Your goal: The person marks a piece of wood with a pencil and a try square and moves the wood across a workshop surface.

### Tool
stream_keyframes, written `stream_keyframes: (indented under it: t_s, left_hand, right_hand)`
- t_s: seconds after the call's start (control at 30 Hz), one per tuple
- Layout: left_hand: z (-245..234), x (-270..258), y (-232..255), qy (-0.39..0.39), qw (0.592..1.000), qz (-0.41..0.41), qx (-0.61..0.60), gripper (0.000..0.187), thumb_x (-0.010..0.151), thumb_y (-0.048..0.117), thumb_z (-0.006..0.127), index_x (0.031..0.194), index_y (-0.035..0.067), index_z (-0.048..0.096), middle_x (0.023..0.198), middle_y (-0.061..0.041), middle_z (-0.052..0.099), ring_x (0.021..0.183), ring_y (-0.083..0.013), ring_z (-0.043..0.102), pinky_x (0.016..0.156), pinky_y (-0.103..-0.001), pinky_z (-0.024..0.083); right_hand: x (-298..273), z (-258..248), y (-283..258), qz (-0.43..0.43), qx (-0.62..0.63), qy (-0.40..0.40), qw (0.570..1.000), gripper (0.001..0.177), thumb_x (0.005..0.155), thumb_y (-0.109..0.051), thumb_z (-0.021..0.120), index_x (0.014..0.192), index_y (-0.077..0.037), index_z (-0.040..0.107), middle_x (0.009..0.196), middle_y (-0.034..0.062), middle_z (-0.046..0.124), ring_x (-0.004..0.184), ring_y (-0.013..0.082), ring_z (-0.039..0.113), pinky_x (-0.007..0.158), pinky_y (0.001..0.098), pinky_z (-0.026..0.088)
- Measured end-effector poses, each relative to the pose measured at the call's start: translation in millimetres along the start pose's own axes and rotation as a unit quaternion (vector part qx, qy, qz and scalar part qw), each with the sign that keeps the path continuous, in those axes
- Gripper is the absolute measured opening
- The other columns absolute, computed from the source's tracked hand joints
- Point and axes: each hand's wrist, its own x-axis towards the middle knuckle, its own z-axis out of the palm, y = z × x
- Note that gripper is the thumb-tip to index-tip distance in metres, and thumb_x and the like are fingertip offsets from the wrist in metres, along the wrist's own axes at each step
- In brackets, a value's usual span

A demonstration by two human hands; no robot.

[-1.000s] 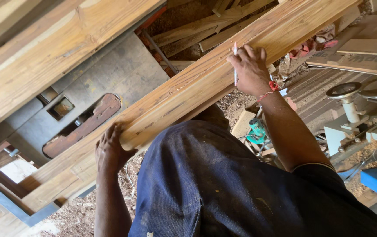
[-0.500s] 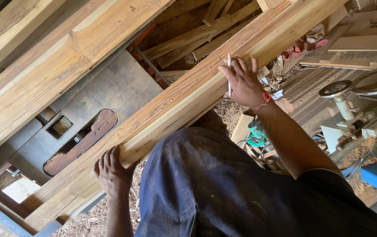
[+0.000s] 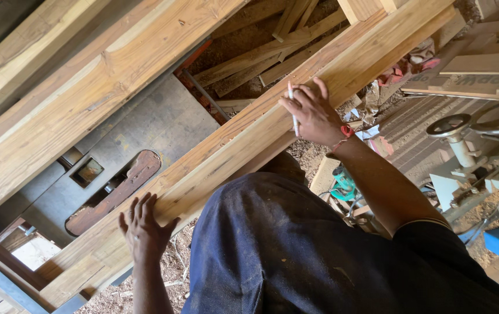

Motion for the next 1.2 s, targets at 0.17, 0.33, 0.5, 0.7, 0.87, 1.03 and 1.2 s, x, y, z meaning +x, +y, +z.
stream_keyframes:
  t_s: [0.17, 0.33, 0.5, 0.7, 0.87, 1.03, 1.2]
  left_hand:
    - [-9, 8, -35, 0.0, 0.998, -0.065, 0.025, 0.106, 0.063, 0.048, 0.092, 0.152, 0.017, 0.044, 0.163, -0.006, 0.04, 0.154, -0.026, 0.029, 0.122, -0.062, 0.01]
    - [-16, 23, -60, 0.022, 0.99, -0.139, 0.008, 0.102, 0.07, 0.036, 0.09, 0.158, 0.02, 0.041, 0.165, -0.004, 0.039, 0.156, -0.026, 0.027, 0.124, -0.062, 0.01]
    - [-14, 43, -92, 0.047, 0.975, -0.217, 0.025, 0.098, 0.076, 0.031, 0.087, 0.16, 0.024, 0.038, 0.167, -0.007, 0.034, 0.156, -0.0309, 0.021, 0.122, -0.062, 0.012]
    - [11, 78, -111, 0.001, 0.965, -0.256, 0.063, 0.091, 0.081, 0.031, 0.085, 0.158, 0.037, 0.037, 0.173, -0.014, 0.013, 0.156, -0.0388, 0.01, 0.118, -0.059, 0.015]
    - [29, 83, -111, 0.021, 0.96, -0.276, 0.037, 0.093, 0.081, 0.02, 0.081, 0.16, 0.035, 0.036, 0.172, -0.014, 0.014, 0.155, -0.0389, 0.012, 0.118, -0.062, 0.017]
    - [40, 67, -110, 0.133, 0.939, -0.316, -0.04, 0.088, 0.077, 0.012, 0.077, 0.156, 0.016, 0.041, 0.166, -0.023, 0.023, 0.147, -0.044, 0.022, 0.113, -0.063, 0.021]
    - [92, 57, -93, 0.385, 0.858, -0.245, -0.235, 0.069, 0.083, 0.004, 0.076, 0.148, 0.007, 0.051, 0.153, -0.024, 0.043, 0.146, -0.0384, 0.038, 0.124, -0.049, 0.035]
  right_hand:
    - [53, -1, -24, -0.043, 0.02, -0.004, 0.999, 0.052, 0.084, -0.007, 0.078, 0.132, -0.011, 0.06, 0.12, 0.0131, 0.063, 0.126, 0.0312, 0.055, 0.122, 0.062, 0.018]
    - [112, 11, -52, -0.069, 0.066, -0.013, 0.995, 0.068, 0.07, -0.024, 0.088, 0.129, -0.009, 0.058, 0.117, 0.0146, 0.059, 0.124, 0.0333, 0.052, 0.118, 0.0696, 0.017]
    - [159, 41, -69, -0.096, 0.044, -0.013, 0.994, 0.062, 0.079, -0.03, 0.086, 0.13, -0.011, 0.057, 0.12, 0.0145, 0.057, 0.127, 0.0339, 0.051, 0.12, 0.0707, 0.016]
    - [185, 70, -75, -0.083, 0.027, -0.098, 0.991, 0.059, 0.08, -0.029, 0.082, 0.13, -0.013, 0.056, 0.121, 0.0156, 0.056, 0.125, 0.0343, 0.05, 0.119, 0.0667, 0.013]
    - [184, 78, -71, -0.089, 0.043, -0.071, 0.993, 0.059, 0.08, -0.024, 0.082, 0.133, -0.016, 0.056, 0.121, 0.0105, 0.059, 0.126, 0.0296, 0.052, 0.124, 0.0622, 0.014]
    - [167, 77, -55, 0.011, 0.206, 0.164, 0.965, 0.063, 0.09, -0.024, 0.087, 0.137, -0.008, 0.049, 0.127, 0.0112, 0.06, 0.126, 0.0247, 0.054, 0.116, 0.0545, 0.032]
    - [130, 112, 20, 0.305, 0.199, 0.329, 0.871, 0.077, 0.102, -0.007, 0.073, 0.157, 0.001, 0.02, 0.158, 0.025, 0.027, 0.149, 0.0372, 0.034, 0.126, 0.0488, 0.023]
